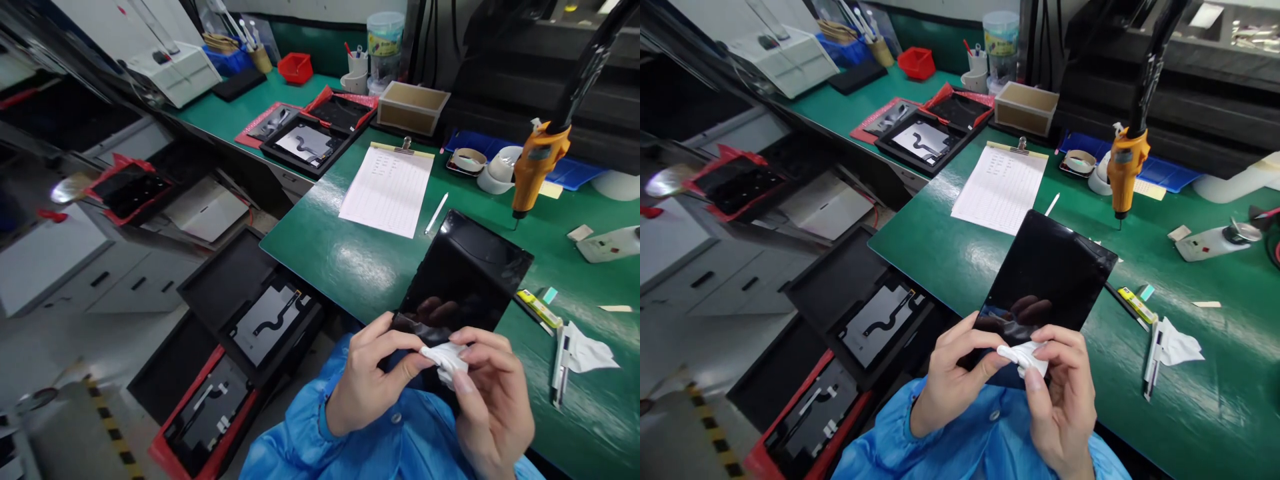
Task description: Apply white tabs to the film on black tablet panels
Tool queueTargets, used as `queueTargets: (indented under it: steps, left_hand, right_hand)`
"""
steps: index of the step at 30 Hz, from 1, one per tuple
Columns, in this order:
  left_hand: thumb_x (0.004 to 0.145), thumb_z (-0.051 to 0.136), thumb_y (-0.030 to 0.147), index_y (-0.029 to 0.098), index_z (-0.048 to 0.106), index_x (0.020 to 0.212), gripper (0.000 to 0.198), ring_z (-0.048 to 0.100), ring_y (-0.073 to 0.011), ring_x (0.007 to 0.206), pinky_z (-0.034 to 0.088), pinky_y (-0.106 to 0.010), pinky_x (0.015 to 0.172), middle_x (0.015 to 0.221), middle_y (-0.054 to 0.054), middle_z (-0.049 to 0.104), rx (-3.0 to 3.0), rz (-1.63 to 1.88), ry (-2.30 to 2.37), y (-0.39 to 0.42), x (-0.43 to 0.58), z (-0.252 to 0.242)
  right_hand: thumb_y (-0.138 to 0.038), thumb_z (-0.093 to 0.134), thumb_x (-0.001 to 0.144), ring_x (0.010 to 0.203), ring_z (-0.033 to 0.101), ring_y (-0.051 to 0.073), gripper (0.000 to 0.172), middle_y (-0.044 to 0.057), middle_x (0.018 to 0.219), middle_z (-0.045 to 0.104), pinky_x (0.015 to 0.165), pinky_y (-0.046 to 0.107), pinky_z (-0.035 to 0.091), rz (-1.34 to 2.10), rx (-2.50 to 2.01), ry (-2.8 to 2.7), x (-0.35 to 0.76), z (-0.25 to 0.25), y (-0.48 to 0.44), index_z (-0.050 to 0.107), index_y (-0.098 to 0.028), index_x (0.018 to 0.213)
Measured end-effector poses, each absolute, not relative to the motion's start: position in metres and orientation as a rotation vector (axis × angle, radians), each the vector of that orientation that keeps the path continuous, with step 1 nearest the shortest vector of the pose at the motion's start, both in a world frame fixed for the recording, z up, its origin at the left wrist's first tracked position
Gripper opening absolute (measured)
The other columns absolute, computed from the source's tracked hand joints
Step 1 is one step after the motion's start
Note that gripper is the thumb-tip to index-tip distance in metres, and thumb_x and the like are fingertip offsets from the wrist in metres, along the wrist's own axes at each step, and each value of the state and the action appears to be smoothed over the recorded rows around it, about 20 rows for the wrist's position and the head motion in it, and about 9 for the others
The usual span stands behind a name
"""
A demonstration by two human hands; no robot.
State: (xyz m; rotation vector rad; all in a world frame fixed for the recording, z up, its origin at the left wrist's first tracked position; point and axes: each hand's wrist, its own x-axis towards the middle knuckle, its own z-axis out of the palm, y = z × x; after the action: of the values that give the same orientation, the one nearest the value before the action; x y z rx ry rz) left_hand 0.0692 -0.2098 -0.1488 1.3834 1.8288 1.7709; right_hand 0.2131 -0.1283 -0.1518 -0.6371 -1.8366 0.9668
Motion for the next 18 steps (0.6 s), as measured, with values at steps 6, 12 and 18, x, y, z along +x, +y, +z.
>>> queueTargets:
  steps: [6, 12, 18]
  left_hand:
    - [0.116, 0.076, 0.046, 0.020, 0.084, 0.095, 0.034, 0.074, -0.0137, 0.067, 0.059, -0.024, 0.065, 0.079, -0.001, 0.084, 1.377, 1.815, 1.822, -0.208, 0.071, -0.145]
    - [0.117, 0.073, 0.048, 0.021, 0.085, 0.095, 0.036, 0.079, -0.0157, 0.070, 0.067, -0.028, 0.075, 0.082, -0.002, 0.086, 1.349, 1.803, 1.876, -0.210, 0.071, -0.146]
    - [0.116, 0.073, 0.055, 0.022, 0.083, 0.091, 0.043, 0.079, -0.0137, 0.068, 0.062, -0.022, 0.066, 0.078, 0.000, 0.084, 1.212, 1.860, 1.911, -0.211, 0.072, -0.146]
  right_hand:
    - [-0.018, 0.067, 0.118, 0.104, 0.069, 0.017, 0.004, 0.009, 0.118, 0.068, 0.084, 0.027, 0.064, 0.576, -0.561, -2.117, 0.224, -0.147, -0.119, 0.070, -0.017, 0.116]
    - [-0.032, 0.070, 0.121, 0.107, 0.069, 0.019, 0.016, 0.013, 0.120, 0.068, 0.077, 0.024, 0.064, 0.391, -0.631, -2.173, 0.232, -0.146, -0.116, 0.069, -0.017, 0.117]
    - [-0.039, 0.082, 0.115, 0.078, 0.068, 0.014, 0.030, 0.006, 0.099, 0.067, 0.060, 0.026, 0.055, 0.379, -0.781, -1.994, 0.241, -0.150, -0.115, 0.069, -0.019, 0.097]
